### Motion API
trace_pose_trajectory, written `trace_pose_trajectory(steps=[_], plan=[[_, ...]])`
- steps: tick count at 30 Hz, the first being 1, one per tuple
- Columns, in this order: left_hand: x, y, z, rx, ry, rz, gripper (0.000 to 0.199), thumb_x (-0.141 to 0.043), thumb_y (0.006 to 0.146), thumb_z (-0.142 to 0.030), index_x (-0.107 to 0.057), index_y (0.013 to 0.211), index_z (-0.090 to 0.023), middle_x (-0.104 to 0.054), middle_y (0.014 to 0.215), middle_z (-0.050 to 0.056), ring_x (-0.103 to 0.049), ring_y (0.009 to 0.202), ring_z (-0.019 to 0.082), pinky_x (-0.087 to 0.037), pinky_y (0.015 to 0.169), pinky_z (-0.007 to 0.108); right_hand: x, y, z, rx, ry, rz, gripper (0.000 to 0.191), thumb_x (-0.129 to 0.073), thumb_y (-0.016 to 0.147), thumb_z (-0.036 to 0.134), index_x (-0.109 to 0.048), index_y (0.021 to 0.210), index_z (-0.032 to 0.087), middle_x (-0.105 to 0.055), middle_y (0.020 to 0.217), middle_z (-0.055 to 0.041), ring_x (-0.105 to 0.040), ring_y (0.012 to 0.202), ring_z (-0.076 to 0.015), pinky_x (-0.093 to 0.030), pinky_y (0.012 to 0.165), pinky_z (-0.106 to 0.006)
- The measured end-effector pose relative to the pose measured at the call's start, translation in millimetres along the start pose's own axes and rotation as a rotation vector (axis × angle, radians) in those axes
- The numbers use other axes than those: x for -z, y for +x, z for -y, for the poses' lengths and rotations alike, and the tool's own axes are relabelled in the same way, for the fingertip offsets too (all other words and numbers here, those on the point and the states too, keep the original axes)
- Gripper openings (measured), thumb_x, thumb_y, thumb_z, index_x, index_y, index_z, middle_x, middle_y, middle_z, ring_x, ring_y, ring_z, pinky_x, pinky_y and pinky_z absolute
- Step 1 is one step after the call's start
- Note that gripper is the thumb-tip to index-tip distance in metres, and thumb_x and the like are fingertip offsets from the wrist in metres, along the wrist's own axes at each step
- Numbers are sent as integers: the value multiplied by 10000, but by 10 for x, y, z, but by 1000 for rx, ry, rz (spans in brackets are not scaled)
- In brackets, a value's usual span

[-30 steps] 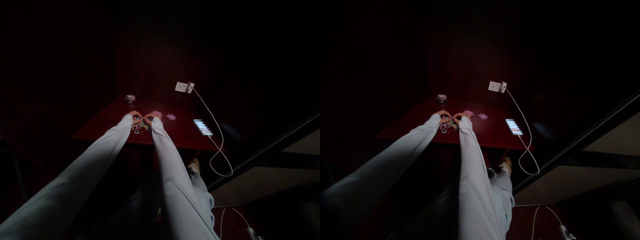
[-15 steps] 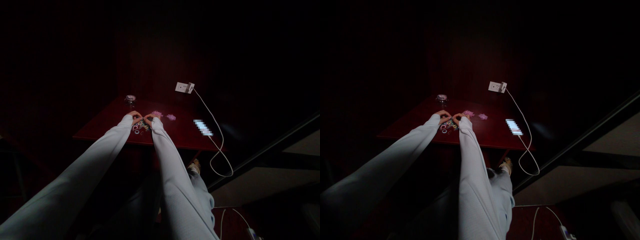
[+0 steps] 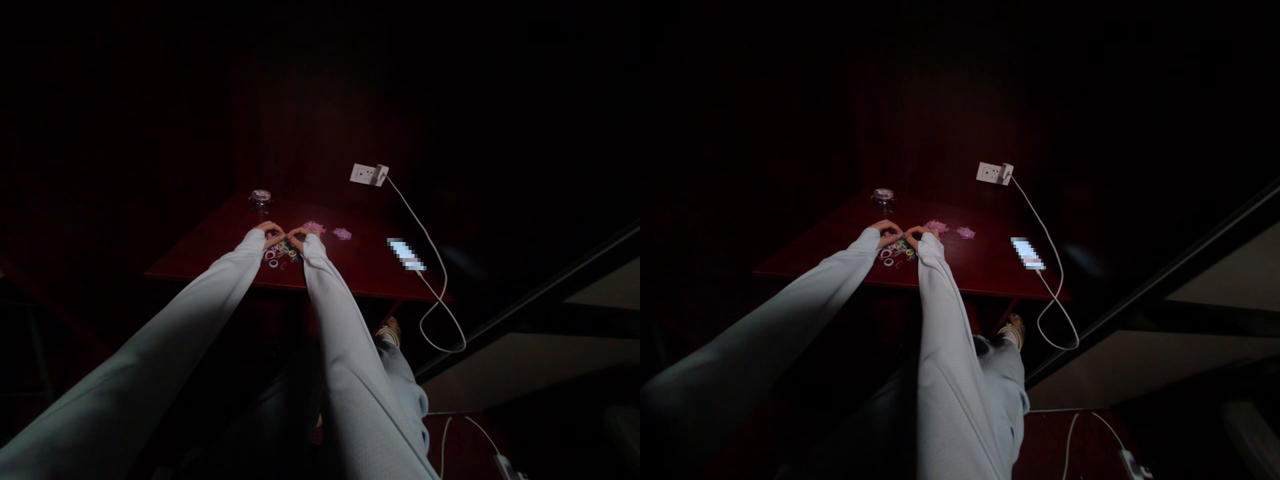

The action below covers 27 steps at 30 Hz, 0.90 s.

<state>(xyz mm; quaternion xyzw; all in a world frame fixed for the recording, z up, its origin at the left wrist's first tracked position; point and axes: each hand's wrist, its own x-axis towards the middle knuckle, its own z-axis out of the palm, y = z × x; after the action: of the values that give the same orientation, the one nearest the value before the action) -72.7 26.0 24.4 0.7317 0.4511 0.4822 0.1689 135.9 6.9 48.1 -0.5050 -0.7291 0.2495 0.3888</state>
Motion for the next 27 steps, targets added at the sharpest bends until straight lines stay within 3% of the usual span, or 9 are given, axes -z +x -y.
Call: trace_pose_trajectory(steps=[5,27], plan=[[-4,8,-8,-26,12,-10,391,-778,789,-611,-756,805,-221,-687,806,12,-487,617,137,-424,589,266,-3,15,-16,10,-2,6,60,-804,951,330,-852,972,302,-802,1155,0,-562,1345,-293,-428,1234,-451],[21,-7,-47,-28,23,8,332,-743,813,-554,-756,824,-222,-694,865,40,-510,697,163,-451,635,285,-17,19,-62,13,-14,-13,106,-792,951,369,-865,1013,324,-799,1203,-11,-558,1382,-300,-431,1242,-471]])
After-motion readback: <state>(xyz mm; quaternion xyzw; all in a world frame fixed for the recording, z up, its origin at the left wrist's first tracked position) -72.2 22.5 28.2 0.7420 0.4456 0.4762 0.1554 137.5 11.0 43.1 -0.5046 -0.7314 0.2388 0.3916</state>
